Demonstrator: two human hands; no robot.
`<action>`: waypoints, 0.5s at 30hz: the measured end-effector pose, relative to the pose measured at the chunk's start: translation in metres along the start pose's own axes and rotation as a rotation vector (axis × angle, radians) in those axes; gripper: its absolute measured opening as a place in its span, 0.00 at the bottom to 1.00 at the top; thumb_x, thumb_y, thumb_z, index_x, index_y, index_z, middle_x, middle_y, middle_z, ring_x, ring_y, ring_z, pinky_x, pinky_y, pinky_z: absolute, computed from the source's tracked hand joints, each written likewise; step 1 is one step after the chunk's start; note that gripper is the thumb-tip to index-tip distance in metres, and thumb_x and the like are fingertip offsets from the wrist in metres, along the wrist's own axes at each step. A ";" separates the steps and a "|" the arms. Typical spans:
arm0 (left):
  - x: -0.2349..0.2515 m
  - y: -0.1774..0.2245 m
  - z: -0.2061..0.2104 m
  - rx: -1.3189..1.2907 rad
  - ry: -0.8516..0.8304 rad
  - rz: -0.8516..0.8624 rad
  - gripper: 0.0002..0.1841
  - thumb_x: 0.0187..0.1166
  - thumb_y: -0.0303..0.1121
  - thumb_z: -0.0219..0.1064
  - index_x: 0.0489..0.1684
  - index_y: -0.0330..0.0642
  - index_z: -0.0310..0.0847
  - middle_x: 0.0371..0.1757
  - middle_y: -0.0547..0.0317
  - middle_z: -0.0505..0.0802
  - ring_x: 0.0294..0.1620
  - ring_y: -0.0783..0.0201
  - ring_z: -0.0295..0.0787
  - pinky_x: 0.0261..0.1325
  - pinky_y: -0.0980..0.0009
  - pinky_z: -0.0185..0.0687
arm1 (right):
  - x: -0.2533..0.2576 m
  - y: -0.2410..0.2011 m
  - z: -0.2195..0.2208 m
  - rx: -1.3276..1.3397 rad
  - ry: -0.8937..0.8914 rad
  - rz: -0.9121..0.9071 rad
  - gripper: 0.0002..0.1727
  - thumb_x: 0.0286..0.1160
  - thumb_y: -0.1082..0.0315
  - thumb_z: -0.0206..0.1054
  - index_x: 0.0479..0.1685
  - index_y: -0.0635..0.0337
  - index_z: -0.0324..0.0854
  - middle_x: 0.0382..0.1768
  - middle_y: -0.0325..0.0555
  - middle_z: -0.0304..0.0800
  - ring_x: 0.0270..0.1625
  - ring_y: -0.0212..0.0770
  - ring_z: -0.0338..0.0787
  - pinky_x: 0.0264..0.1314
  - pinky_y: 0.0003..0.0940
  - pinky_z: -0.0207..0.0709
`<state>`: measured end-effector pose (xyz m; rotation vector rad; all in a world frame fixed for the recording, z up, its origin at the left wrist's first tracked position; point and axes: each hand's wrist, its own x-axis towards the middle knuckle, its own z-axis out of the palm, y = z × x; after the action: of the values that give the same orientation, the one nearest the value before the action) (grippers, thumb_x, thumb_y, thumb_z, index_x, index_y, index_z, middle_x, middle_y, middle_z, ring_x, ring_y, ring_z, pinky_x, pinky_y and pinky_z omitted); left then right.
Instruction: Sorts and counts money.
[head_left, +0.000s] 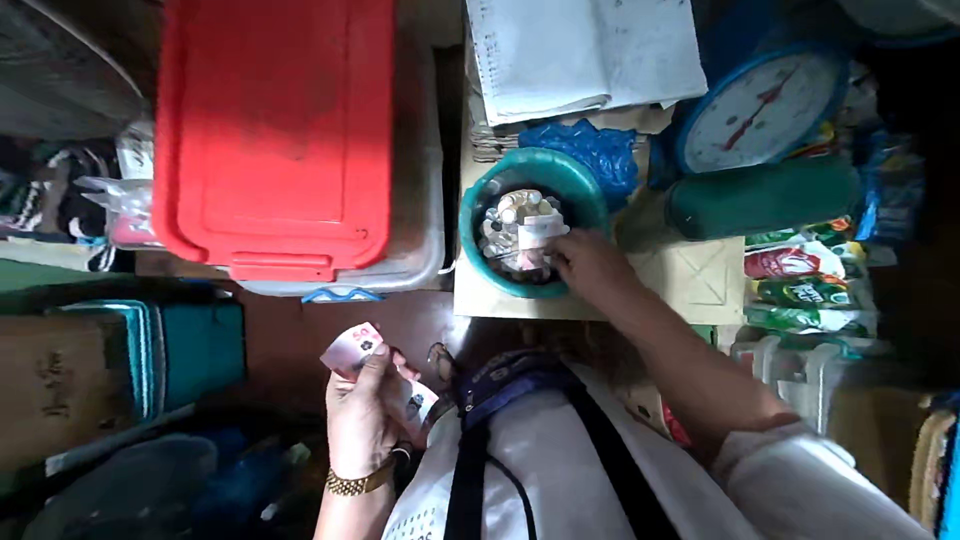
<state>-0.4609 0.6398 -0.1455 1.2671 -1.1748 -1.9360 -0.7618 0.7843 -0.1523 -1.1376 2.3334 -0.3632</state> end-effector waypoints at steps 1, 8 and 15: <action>-0.002 -0.001 0.009 0.000 0.024 -0.005 0.05 0.89 0.26 0.55 0.54 0.35 0.72 0.29 0.54 0.92 0.26 0.59 0.92 0.34 0.60 0.95 | 0.008 0.009 -0.004 -0.012 -0.055 0.000 0.13 0.84 0.67 0.64 0.61 0.55 0.89 0.61 0.59 0.89 0.69 0.64 0.84 0.72 0.64 0.77; -0.024 -0.002 0.058 0.067 0.031 0.084 0.06 0.87 0.26 0.58 0.53 0.36 0.74 0.32 0.54 0.93 0.29 0.59 0.93 0.38 0.61 0.95 | 0.068 0.019 0.007 -0.169 -0.328 -0.071 0.47 0.58 0.62 0.86 0.86 0.37 0.71 0.87 0.55 0.66 0.86 0.70 0.65 0.73 0.74 0.72; -0.042 -0.022 0.051 0.249 0.079 0.082 0.16 0.85 0.27 0.62 0.68 0.32 0.72 0.39 0.55 0.93 0.35 0.61 0.94 0.43 0.65 0.95 | 0.084 0.019 0.032 -0.341 -0.405 -0.057 0.39 0.64 0.61 0.80 0.83 0.38 0.75 0.93 0.56 0.55 0.87 0.77 0.59 0.70 0.80 0.67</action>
<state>-0.4896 0.7034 -0.1373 1.3838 -1.4382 -1.7048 -0.7999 0.7284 -0.2147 -1.2948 2.0481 0.2395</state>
